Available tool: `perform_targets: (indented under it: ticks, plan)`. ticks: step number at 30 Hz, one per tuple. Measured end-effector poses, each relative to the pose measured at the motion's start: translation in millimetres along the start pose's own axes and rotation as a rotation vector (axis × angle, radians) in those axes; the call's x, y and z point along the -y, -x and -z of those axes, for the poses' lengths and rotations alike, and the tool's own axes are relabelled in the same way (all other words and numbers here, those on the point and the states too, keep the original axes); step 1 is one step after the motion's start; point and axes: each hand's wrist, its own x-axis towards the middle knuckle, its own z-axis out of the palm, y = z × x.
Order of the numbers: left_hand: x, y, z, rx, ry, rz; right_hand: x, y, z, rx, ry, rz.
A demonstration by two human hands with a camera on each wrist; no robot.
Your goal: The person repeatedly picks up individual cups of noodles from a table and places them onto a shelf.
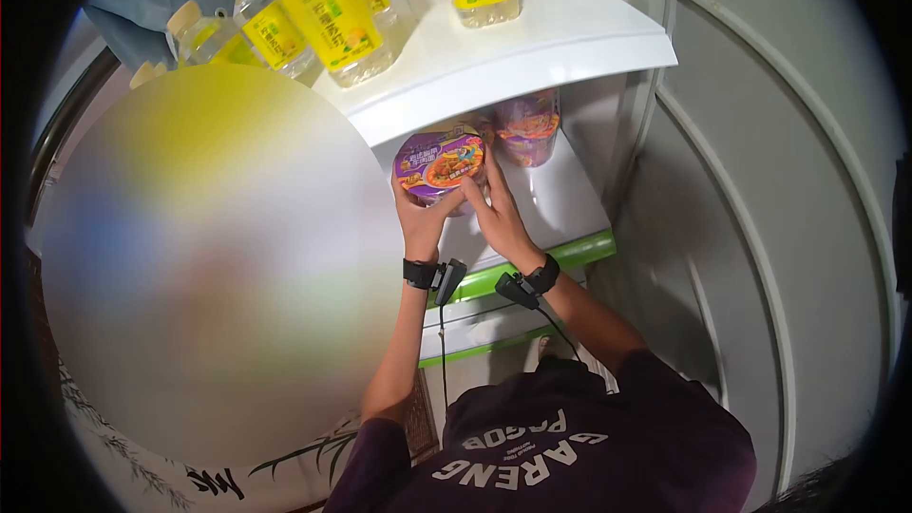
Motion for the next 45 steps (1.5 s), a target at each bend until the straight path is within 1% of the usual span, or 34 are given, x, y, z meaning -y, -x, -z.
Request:
perform_targets:
  ticks: [3,4,6,7,9,10,11,12,13,15,16,17,18,19,21,22,23,25,26,27,29,32,35,36,39,42,45]
  plan:
    - [2.0,-26.1,-13.2,-0.041,-0.092,-0.102,-26.6,-5.4,8.5,-0.034,0.037,-0.040]
    - [-9.8,-29.7,-18.7,-0.068,-0.072,-0.048,-29.7,-6.9,9.8,-0.038,0.016,-0.058]
    - [-3.3,-43.7,-17.8,-0.014,-0.047,-0.006,-32.7,-11.5,12.2,-0.044,-0.023,-0.094]
    - [-2.1,-49.1,-17.4,0.016,-0.031,0.011,-31.9,-14.4,12.8,-0.037,-0.002,-0.072]
    - [4.6,-44.4,-20.5,-0.041,-0.038,-0.060,-28.4,-19.1,13.2,-0.042,0.037,-0.030]
    - [11.4,-44.1,-20.7,-0.062,-0.028,-0.104,-25.9,-23.1,15.8,-0.020,0.041,-0.056]
    - [16.2,-44.1,-21.7,-0.082,-0.015,-0.146,-26.4,-28.0,15.7,0.004,0.119,-0.022]
    - [11.5,-43.2,-26.9,-0.103,0.022,-0.135,-26.9,-31.0,16.9,0.026,0.198,0.007]
    - [13.2,-46.9,-27.8,-0.104,-0.011,-0.078,-27.6,-31.7,19.0,0.050,0.280,0.032]
    - [18.9,-54.9,-23.5,-0.115,-0.076,0.034,-29.7,-31.6,21.1,0.047,0.331,0.058]
    - [32.4,-60.6,-24.3,-0.130,-0.135,-0.087,-31.0,-35.8,22.0,0.045,0.358,0.077]
    - [43.5,-65.3,-24.8,-0.122,-0.150,-0.134,-31.6,-41.9,23.3,0.042,0.386,0.100]
    - [47.1,-67.6,-27.9,-0.140,-0.153,-0.134,-31.4,-40.0,22.7,-0.008,0.438,0.137]
    - [50.9,-69.8,-29.9,-0.158,-0.156,-0.129,-33.6,-42.8,23.2,-0.010,0.446,0.147]
    - [76.4,-82.9,-20.8,-0.141,-0.246,-0.150,-41.6,-39.2,24.1,-0.004,0.457,0.145]
    - [92.1,-89.5,-13.5,-0.132,-0.295,-0.154,-43.8,-41.9,27.3,0.081,0.425,0.070]
    - [106.9,-95.3,-6.2,-0.100,-0.257,-0.134,-45.3,-42.9,27.8,0.081,0.428,0.071]
    - [99.3,-94.9,-12.9,-0.128,-0.223,-0.152,-46.5,-45.8,24.3,0.079,0.430,0.072]
    - [109.2,-99.5,-9.4,-0.119,-0.234,-0.143,-46.8,-48.1,22.2,0.055,0.419,0.098]
    - [106.2,-100.9,-8.7,-0.098,-0.260,-0.142,-47.0,-50.0,21.8,0.060,0.419,0.086]
    - [98.0,-100.6,-8.2,-0.071,-0.287,-0.075,-47.6,-51.7,21.4,0.073,0.417,0.065]
    - [109.2,-104.0,0.1,-0.031,-0.246,-0.053,-50.0,-52.9,22.3,0.083,0.356,0.034]
    - [105.6,-105.0,4.1,-0.001,-0.254,-0.010,-51.5,-51.6,20.8,0.049,0.347,0.052]
    - [103.1,-104.7,4.0,0.007,-0.260,-0.002,-52.0,-50.8,20.5,0.027,0.355,0.068]
    - [93.3,-103.5,3.2,0.028,-0.273,-0.007,-56.7,-52.2,22.1,0.057,0.281,0.042]
    - [81.9,-100.6,-0.8,0.036,-0.302,0.016,-59.2,-51.8,25.5,0.068,0.284,0.076]
    - [68.3,-87.6,2.4,0.064,-0.244,0.071,-57.6,-34.7,28.4,0.015,0.344,0.056]
